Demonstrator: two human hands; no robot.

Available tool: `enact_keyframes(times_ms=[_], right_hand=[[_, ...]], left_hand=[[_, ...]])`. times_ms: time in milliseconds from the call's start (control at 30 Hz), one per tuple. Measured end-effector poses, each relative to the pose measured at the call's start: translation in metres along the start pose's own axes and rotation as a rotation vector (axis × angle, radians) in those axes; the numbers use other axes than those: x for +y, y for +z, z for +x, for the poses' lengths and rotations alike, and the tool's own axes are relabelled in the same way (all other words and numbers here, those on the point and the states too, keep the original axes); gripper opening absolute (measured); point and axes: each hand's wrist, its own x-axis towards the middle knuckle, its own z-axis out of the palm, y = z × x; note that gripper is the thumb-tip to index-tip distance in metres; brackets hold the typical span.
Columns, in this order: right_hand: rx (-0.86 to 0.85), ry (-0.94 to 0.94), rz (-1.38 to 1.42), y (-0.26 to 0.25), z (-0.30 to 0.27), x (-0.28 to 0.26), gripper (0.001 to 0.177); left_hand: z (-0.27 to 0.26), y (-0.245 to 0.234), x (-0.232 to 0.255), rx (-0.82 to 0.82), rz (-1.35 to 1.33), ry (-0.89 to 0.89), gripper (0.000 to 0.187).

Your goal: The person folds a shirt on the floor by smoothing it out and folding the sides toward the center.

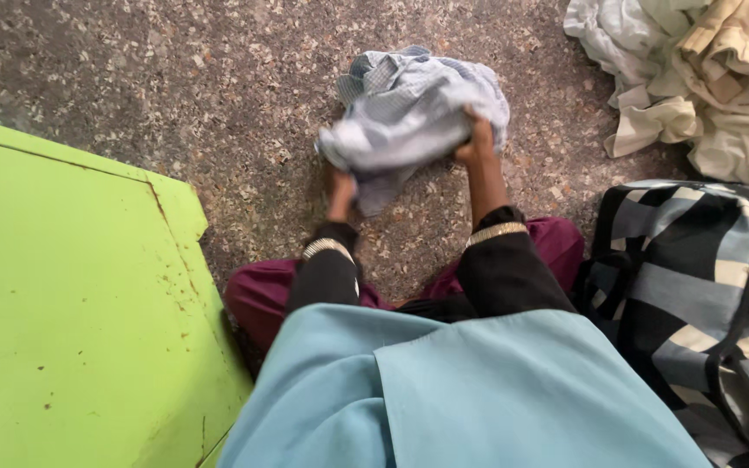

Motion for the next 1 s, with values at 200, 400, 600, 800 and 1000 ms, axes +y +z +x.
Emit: enact_keyframes(times_ms=[200, 400, 600, 800, 1000], right_hand=[[-0.436, -0.194, 0.164, 0.077, -0.006, -0.052, 0.043], [-0.706, -0.325, 0.294, 0.073, -0.065, -0.061, 0.043], [-0.035, -0.188, 0.264, -0.039, -0.081, -0.029, 0.044], [0.156, -0.103, 0.137, -0.107, -0.059, -0.005, 0.035], [0.218, -0.574, -0.790, -0.133, -0.081, -0.017, 0.066]], left_hand=[[0.110, -0.085, 0.043, 0.266, -0.017, 0.040, 0.065], [0.104, -0.120, 0.016, 0.505, -0.164, 0.038, 0.061], [0.025, -0.081, -0.075, 0.598, -0.620, -0.260, 0.058], [-0.004, -0.041, -0.119, 0.206, -1.542, -0.383, 0.055], [-0.021, -0.043, -0.130, 0.181, -1.864, -0.205, 0.052]])
